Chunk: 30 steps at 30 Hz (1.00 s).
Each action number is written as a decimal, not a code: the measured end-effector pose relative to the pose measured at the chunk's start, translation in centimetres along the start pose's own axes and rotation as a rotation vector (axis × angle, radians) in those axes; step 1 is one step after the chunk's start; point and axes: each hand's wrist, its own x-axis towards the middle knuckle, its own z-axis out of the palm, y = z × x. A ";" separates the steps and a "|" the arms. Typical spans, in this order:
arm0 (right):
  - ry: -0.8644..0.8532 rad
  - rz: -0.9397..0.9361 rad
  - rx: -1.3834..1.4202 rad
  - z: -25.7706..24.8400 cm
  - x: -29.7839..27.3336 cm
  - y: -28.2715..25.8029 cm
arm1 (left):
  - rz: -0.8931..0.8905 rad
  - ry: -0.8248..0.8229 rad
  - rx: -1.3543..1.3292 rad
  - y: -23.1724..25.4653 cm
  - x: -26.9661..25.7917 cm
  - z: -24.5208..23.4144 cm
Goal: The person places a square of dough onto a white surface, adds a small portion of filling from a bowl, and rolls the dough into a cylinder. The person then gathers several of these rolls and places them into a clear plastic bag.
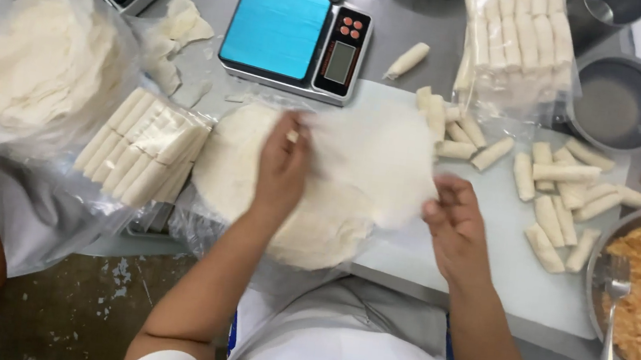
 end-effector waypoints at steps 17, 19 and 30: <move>-0.542 -0.506 -0.987 12.6 0.9 4.3 | -0.032 -0.595 0.515 6.5 -1.0 -9.4; -0.545 -0.425 -0.928 12.1 1.7 3.7 | -0.167 -0.804 0.513 7.3 -2.2 -8.9; -0.254 -0.475 -0.849 8.4 -1.5 0.6 | -0.211 0.200 0.054 -4.9 1.7 -9.7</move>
